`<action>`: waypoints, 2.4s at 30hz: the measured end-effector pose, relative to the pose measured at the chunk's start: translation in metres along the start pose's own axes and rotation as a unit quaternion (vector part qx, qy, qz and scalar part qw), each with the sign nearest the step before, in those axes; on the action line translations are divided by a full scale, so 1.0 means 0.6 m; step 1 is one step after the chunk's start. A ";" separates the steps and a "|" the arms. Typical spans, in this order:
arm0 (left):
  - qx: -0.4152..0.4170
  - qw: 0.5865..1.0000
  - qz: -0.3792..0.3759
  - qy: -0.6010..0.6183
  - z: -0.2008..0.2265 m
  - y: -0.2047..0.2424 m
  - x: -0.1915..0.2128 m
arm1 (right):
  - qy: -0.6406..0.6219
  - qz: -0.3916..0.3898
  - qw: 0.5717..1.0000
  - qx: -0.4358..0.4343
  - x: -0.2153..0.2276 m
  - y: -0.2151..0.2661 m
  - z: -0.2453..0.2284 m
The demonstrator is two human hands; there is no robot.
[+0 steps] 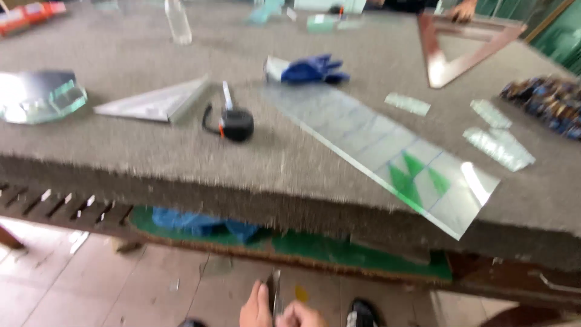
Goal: Polishing the sharp edges of a small glass piece using a hand-held abrasive block.
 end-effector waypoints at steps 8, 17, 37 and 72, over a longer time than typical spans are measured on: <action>0.032 0.996 -0.030 0.079 0.251 0.150 0.090 | -0.062 -0.066 0.995 -0.040 0.012 0.073 -0.030; 0.037 0.992 -0.044 0.116 0.242 0.157 0.071 | -0.044 -0.024 0.998 0.033 0.044 0.072 -0.057; 0.095 0.981 -0.054 0.158 0.243 0.158 0.081 | -0.009 -0.015 0.994 0.107 0.045 0.121 -0.083; 0.043 0.979 -0.047 0.195 0.254 0.169 0.071 | 0.013 0.029 0.995 0.095 0.068 0.107 -0.091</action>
Point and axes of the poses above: each hand's wrist, its own y-axis away from the middle knuckle, its own x-axis out of the back of the hand, z = x × y, the point moved 7 cm from there along -y, towards the middle knuckle, and after that the axes turned 8 degrees about y, right-handed, at the moved point
